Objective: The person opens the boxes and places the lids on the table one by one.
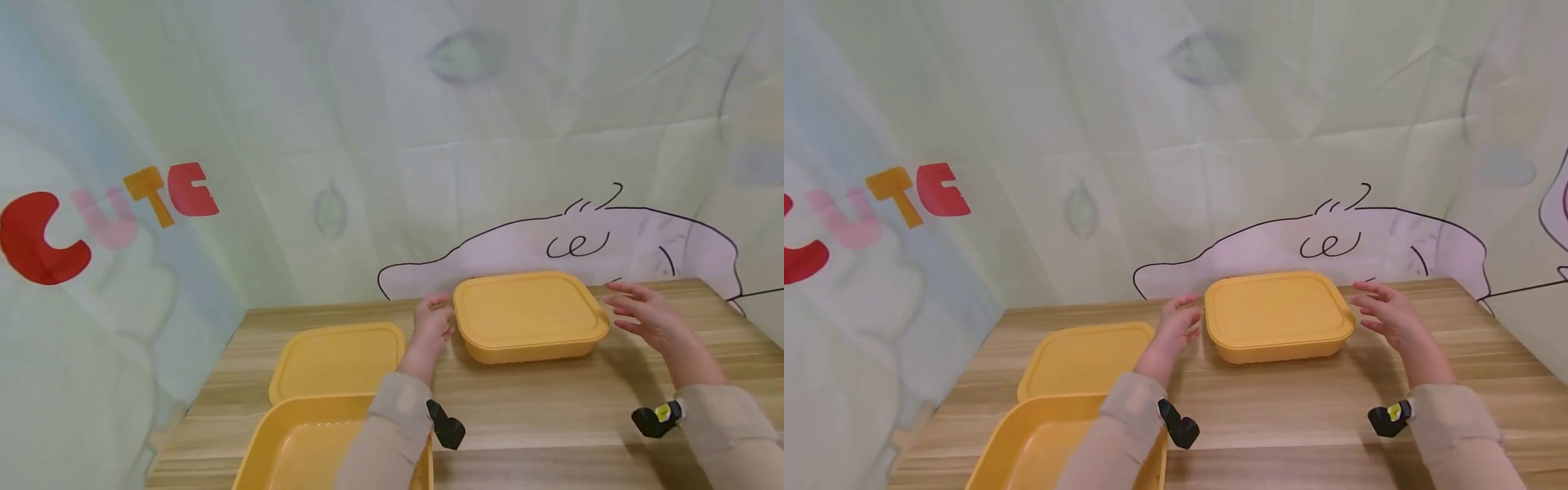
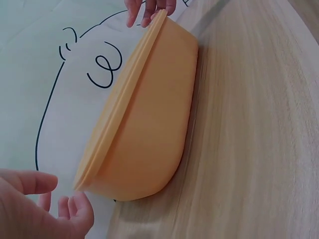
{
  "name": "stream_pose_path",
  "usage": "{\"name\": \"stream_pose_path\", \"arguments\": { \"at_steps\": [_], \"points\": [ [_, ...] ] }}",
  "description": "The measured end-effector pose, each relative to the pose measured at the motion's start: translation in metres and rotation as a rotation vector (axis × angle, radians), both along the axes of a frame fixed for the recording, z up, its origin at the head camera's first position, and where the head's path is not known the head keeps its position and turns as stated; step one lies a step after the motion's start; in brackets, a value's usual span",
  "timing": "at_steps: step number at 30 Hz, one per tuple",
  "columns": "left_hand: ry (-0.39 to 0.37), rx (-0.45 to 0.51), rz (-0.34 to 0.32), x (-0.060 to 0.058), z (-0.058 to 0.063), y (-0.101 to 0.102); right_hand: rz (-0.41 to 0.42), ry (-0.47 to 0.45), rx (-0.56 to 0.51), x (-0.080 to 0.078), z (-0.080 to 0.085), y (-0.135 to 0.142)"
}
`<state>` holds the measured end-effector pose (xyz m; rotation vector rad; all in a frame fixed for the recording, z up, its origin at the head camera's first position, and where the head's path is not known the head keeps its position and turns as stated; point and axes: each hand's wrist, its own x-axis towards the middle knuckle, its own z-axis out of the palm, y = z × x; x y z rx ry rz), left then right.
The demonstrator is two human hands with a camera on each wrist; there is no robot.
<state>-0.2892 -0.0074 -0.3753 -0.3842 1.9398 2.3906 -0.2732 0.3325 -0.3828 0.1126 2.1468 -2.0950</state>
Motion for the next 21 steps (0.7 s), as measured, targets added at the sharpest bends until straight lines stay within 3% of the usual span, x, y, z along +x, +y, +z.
{"name": "stream_pose_path", "arguments": {
  "at_steps": [5, 12, 21],
  "points": [
    [-0.019, 0.032, 0.021, -0.001, -0.008, 0.005, -0.005, -0.012, 0.008, -0.005, -0.007, -0.004],
    [-0.114, 0.106, 0.023, 0.000, -0.021, 0.007, 0.000, -0.056, -0.048, -0.009, -0.016, -0.008],
    [-0.105, 0.103, -0.010, -0.002, -0.025, 0.011, -0.011, -0.061, 0.007, -0.016, -0.018, -0.004]
  ]
}}
